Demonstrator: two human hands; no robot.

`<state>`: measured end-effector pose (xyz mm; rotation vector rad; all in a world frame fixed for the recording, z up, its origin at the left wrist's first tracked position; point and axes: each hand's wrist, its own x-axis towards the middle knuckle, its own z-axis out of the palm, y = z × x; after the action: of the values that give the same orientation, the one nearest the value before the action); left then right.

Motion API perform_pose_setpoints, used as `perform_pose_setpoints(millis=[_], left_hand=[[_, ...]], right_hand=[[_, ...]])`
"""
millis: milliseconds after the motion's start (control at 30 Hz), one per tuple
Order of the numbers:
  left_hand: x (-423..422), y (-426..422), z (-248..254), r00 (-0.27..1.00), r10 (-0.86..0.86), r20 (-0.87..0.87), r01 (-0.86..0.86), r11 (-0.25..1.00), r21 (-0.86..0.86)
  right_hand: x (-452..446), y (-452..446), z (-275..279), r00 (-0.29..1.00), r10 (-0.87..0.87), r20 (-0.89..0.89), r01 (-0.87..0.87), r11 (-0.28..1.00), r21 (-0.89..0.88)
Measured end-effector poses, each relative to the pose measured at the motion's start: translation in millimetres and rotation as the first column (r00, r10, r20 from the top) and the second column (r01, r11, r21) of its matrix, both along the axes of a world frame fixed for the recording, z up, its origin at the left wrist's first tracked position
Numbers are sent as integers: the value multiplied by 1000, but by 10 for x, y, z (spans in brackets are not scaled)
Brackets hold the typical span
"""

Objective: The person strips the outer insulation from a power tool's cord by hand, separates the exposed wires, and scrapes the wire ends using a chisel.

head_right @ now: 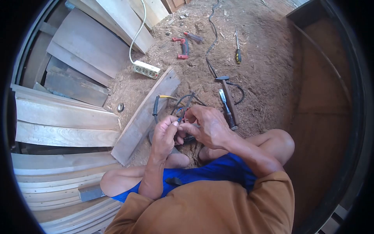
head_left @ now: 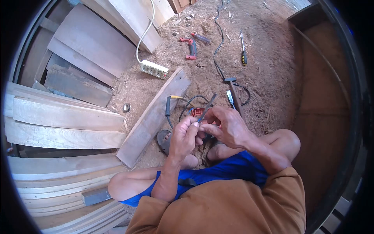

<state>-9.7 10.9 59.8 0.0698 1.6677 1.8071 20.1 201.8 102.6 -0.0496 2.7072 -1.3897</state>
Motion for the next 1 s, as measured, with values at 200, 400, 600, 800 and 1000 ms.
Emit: perform_pose_setpoints(millis=[200, 400, 600, 800, 1000], left_hand=[[63, -13, -118, 996, -64, 54, 59, 994, 89], [92, -30, -182, 992, -75, 106, 69, 996, 51], [170, 20, -431, 882, -144, -449, 34, 969, -244], [234, -46, -573, 978, -142, -155, 123, 984, -127], [156, -25, -339, 969, -50, 243, -2, 978, 209]], right_hand=[[-12, 2, -191, 996, 71, -46, -74, 996, -59], [86, -83, -262, 981, 108, -164, -70, 972, 224], [195, -177, -428, 946, 167, -279, -50, 923, 383], [220, -181, -541, 928, 162, -337, -44, 943, 330], [62, -117, -457, 886, 266, -379, -134, 931, 340]])
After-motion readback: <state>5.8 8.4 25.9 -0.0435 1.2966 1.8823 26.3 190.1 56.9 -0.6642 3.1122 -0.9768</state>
